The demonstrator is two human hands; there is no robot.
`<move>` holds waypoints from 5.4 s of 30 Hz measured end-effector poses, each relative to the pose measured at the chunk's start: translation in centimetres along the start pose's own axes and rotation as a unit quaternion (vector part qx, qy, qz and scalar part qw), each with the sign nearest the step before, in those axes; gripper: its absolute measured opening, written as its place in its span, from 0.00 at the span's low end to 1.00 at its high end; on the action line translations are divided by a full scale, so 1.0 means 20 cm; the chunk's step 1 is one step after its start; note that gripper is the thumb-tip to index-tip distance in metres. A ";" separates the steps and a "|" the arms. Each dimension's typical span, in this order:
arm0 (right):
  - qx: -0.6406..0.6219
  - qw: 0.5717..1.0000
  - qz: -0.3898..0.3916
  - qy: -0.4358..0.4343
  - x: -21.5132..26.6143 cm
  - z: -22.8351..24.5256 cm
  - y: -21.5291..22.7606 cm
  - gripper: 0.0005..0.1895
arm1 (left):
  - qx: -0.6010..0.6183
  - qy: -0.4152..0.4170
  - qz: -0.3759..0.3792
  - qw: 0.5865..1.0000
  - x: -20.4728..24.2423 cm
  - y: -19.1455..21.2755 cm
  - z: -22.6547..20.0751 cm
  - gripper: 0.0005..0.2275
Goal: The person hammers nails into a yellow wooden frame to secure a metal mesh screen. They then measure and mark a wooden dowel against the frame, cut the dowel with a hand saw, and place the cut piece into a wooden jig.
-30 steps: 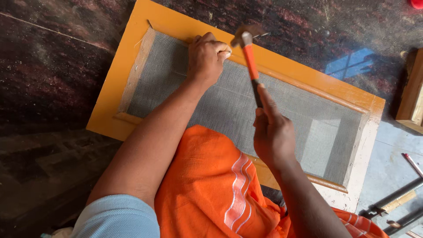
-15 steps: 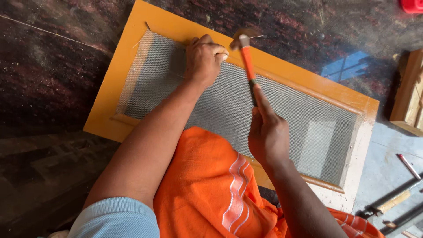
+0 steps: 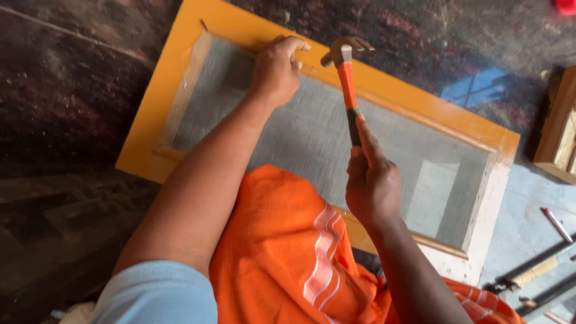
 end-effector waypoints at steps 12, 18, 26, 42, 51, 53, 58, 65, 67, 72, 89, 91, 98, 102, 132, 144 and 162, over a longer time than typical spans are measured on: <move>0.165 0.975 -0.035 0.145 -0.02 0.27 0.00 0.29 | -0.019 0.042 0.017 0.999 -0.03 -0.01 0.05 0.16; 0.015 0.995 -0.079 0.064 0.00 0.12 0.12 0.28 | -0.006 -0.067 -0.065 0.996 -0.02 0.05 -0.02 0.19; 0.117 0.993 0.015 0.016 -0.12 0.12 -0.04 0.31 | -0.009 0.042 0.003 0.999 -0.09 0.00 0.09 0.16; -0.166 0.979 0.007 -0.116 0.24 -0.29 0.37 0.32 | 0.113 0.193 -0.012 0.975 -0.10 0.01 0.18 0.05; -0.233 0.918 -0.090 -0.309 0.83 -0.79 0.73 0.29 | 0.223 0.182 0.118 0.950 -0.06 -0.11 -0.51 0.12; -0.287 0.892 -0.106 -0.331 0.86 -0.83 0.74 0.28 | 0.217 0.152 0.127 0.956 -0.04 -0.17 -0.70 0.13; -0.370 0.858 -0.118 -0.335 0.84 -0.87 0.78 0.30 | 0.319 0.117 0.145 0.929 0.19 -0.40 -1.01 0.14; -0.393 0.866 -0.119 -0.285 0.82 -0.86 0.81 0.41 | 0.451 0.280 0.203 0.823 0.66 -0.72 -1.17 0.15; -0.382 0.872 -0.125 -0.279 0.80 -0.84 0.83 0.45 | 0.502 0.312 0.211 0.779 0.79 -0.81 -1.26 0.14; -0.387 0.879 -0.120 -0.250 0.76 -0.81 0.84 0.48 | 0.464 0.366 0.302 0.748 1.09 -1.00 -1.36 0.09; -0.390 0.872 -0.107 -0.275 0.71 -0.84 0.82 0.46 | 0.190 0.054 0.390 0.899 0.98 -1.02 -1.49 0.09; -0.400 0.868 -0.108 -0.274 0.72 -0.84 0.82 0.47 | 0.154 0.036 0.408 0.899 1.01 -1.04 -1.51 0.08; -0.395 0.862 -0.119 -0.294 0.71 -0.84 0.81 0.47 | 0.064 0.032 0.237 0.969 0.55 -0.94 -1.19 0.06; -0.378 0.863 -0.118 -0.313 0.71 -0.86 0.81 0.47 | 0.056 0.067 0.084 0.993 0.28 -0.72 -0.91 0.04; 0.119 0.983 -0.032 -0.138 0.28 -0.52 0.51 0.30 | -0.145 0.006 0.006 0.989 0.16 -0.78 -0.81 0.08; 0.105 0.984 -0.040 -0.138 0.25 -0.54 0.51 0.31 | -0.131 0.013 0.000 0.991 0.13 -0.76 -0.82 0.04; 0.076 0.978 -0.029 -0.192 0.26 -0.62 0.50 0.32 | -0.139 0.118 0.168 0.969 -0.07 -0.78 -0.54 0.26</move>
Point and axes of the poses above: each hand's wrist, its own x-axis away from the middle knuckle, its own y-axis out of the back of the hand, z = x × y, the point moved 10 cm from there along -x, towards the middle knuckle, and after that the axes turned 9 degrees about -y, right-handed, at the moved point
